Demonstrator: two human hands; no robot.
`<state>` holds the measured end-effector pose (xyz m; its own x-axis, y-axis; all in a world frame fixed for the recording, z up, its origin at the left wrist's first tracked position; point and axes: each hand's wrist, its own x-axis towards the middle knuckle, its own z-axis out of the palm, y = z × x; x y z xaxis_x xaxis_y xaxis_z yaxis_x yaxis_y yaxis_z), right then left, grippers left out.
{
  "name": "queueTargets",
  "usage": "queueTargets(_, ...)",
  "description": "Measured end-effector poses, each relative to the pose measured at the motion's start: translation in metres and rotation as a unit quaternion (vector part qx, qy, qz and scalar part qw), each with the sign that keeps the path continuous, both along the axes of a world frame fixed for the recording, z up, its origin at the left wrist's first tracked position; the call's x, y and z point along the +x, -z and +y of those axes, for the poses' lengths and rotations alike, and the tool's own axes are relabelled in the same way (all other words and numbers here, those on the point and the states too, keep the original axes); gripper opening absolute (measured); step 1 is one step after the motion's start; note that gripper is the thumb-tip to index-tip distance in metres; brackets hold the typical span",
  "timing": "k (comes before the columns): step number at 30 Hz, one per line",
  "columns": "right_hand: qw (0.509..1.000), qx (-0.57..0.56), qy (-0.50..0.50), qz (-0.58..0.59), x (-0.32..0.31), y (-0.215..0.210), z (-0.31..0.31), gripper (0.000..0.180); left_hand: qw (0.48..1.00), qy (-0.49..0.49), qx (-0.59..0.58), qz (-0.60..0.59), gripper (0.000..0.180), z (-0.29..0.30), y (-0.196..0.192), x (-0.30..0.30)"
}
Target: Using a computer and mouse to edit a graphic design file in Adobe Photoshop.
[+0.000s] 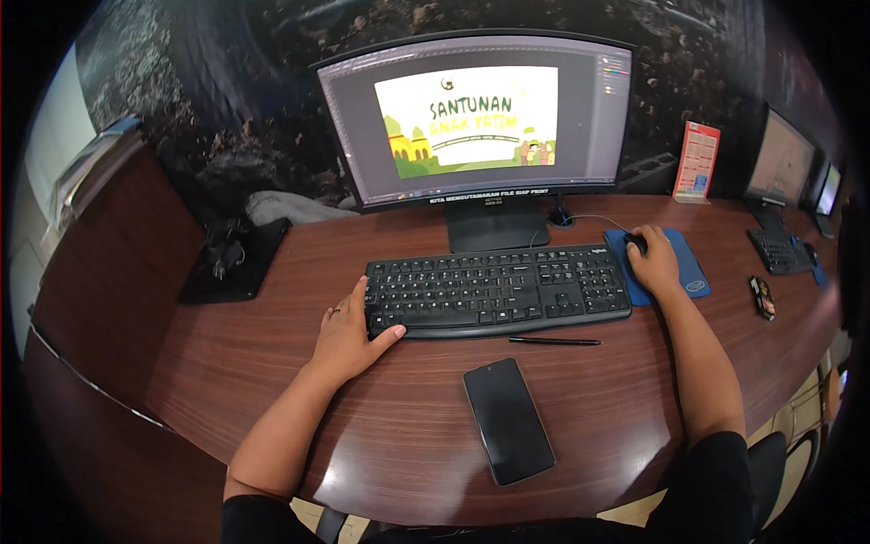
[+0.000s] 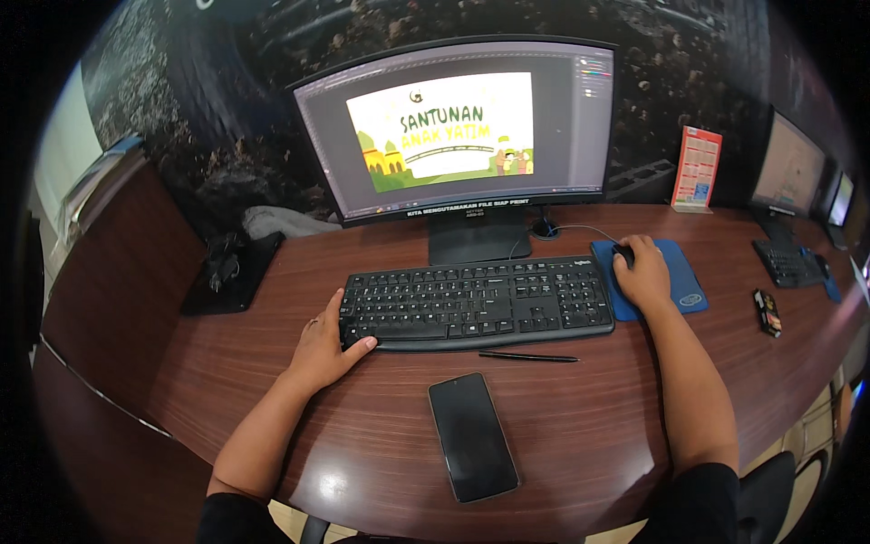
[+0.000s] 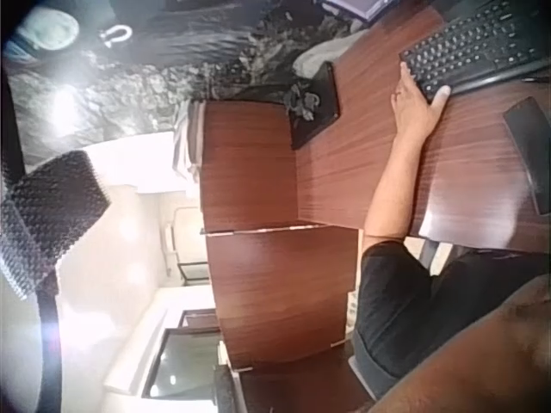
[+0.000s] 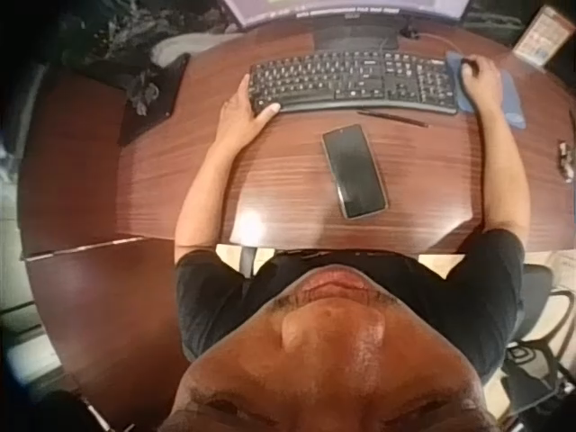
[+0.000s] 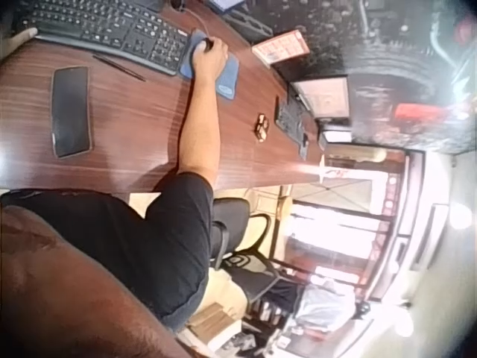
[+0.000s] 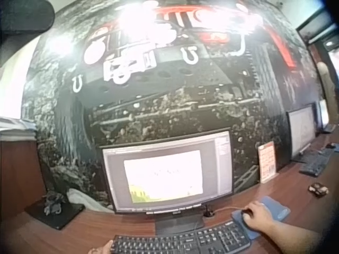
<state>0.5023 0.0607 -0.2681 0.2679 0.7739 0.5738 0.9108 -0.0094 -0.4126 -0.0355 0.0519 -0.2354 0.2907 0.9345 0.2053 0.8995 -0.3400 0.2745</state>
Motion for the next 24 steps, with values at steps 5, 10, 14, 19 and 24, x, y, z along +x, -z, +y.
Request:
queueTargets(5,0.999,0.039,-0.005,0.019,-0.005,-0.006,0.000,0.026,0.999,-0.011,-0.036,0.000,0.106,-0.001,-0.002,0.000)
queueTargets(10,1.000,0.014,-0.008,0.001,-0.003,-0.005,0.000,0.025,0.999,-0.011,-0.028,0.013,0.105,-0.002,-0.001,-0.001)
queueTargets(14,1.000,0.003,-0.004,-0.028,0.004,0.002,0.003,0.025,0.999,-0.015,-0.030,0.010,0.102,-0.004,-0.005,0.002)
queueTargets(19,1.000,-0.011,-0.001,-0.024,0.004,0.001,0.003,0.025,0.999,-0.013,-0.038,0.025,0.103,-0.004,-0.006,-0.001)
queueTargets(24,1.000,-0.019,-0.003,-0.015,0.002,0.000,0.003,0.026,1.000,-0.002,-0.019,0.017,0.103,-0.004,-0.001,-0.004)
